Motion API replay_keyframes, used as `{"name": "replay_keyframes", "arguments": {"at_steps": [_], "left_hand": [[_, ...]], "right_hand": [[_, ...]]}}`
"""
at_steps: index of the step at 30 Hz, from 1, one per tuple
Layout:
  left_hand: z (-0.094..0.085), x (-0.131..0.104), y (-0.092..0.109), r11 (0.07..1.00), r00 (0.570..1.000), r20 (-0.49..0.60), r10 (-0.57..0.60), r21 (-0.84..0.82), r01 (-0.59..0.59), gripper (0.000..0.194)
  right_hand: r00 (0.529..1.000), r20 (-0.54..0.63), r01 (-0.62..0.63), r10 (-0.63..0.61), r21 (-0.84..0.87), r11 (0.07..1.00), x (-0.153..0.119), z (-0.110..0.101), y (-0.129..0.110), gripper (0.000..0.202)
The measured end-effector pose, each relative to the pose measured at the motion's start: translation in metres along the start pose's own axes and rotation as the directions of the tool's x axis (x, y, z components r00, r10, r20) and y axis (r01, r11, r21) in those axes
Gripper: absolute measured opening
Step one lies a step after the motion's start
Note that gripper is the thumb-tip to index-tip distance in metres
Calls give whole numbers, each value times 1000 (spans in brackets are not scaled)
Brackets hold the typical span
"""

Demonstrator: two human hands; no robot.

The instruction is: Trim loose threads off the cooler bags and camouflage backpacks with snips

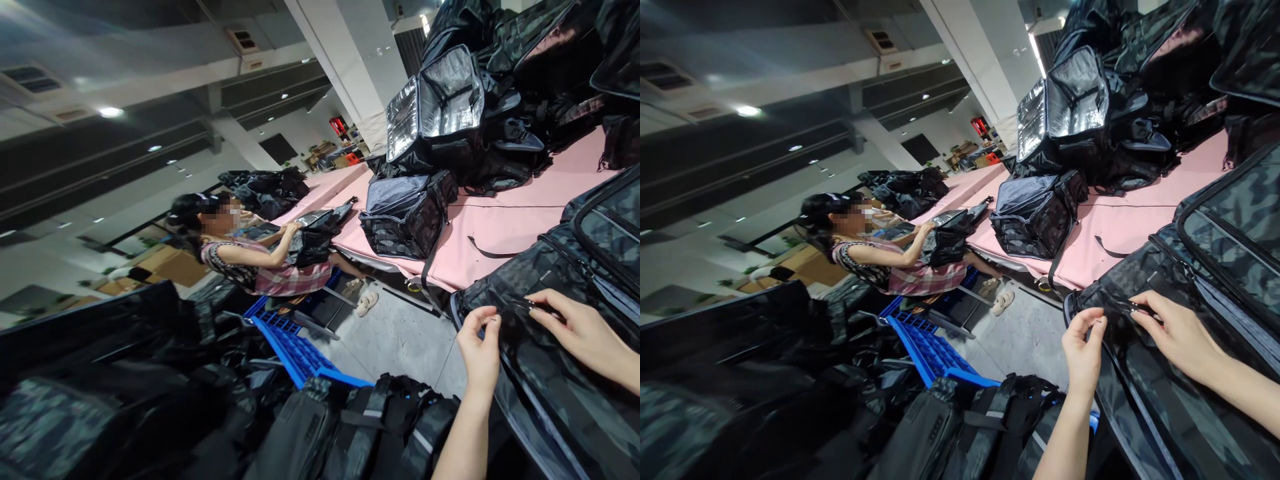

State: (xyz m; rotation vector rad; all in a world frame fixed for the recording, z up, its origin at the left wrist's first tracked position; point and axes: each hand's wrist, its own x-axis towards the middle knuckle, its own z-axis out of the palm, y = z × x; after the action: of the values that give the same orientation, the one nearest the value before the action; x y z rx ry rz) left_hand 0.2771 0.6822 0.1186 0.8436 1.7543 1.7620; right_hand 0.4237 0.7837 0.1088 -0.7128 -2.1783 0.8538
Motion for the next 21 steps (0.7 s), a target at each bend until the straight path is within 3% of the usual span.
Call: {"name": "replay_keyframes", "arguments": {"at_steps": [4, 8, 10, 11, 13, 16, 18, 20, 21], "left_hand": [[1, -3, -3, 961, 973, 54, 224, 151, -230, 10], [1, -5, -10, 798, 848, 161, 505, 288, -530, 16], [2, -6, -14, 740, 794, 195, 575, 289, -607, 15], [3, -7, -15, 749, 796, 193, 573, 270, -605, 14], [4, -7, -16, 839, 863, 123, 490, 201, -506, 12], [1, -5, -13, 945, 946, -33, 323, 71, -320, 31], [-4, 0, -9, 943, 945, -55, 323, 100, -317, 31], [-10, 5, -5, 908, 931, 28, 365, 211, -362, 27], [-13, 8, -4, 884, 923, 99, 373, 264, -385, 35]], "right_hand": [[981, 49, -194, 190, 95, 976, 4, 2, -3, 43], [935, 196, -301, 294, 6, 953, 6, 9, -1, 53], [924, 241, -318, 297, 56, 946, 6, 12, 3, 51], [919, 253, -335, 303, 94, 938, 6, 13, 5, 49], [907, 257, -378, 333, 149, 914, 6, 14, 9, 47], [891, 249, -427, 379, 179, 886, 7, 12, 8, 49], [886, 258, -438, 385, 201, 876, 9, 11, 6, 51], [884, 266, -446, 385, 228, 866, 10, 10, 2, 52], [885, 268, -445, 381, 239, 863, 10, 10, 1, 52]]}}
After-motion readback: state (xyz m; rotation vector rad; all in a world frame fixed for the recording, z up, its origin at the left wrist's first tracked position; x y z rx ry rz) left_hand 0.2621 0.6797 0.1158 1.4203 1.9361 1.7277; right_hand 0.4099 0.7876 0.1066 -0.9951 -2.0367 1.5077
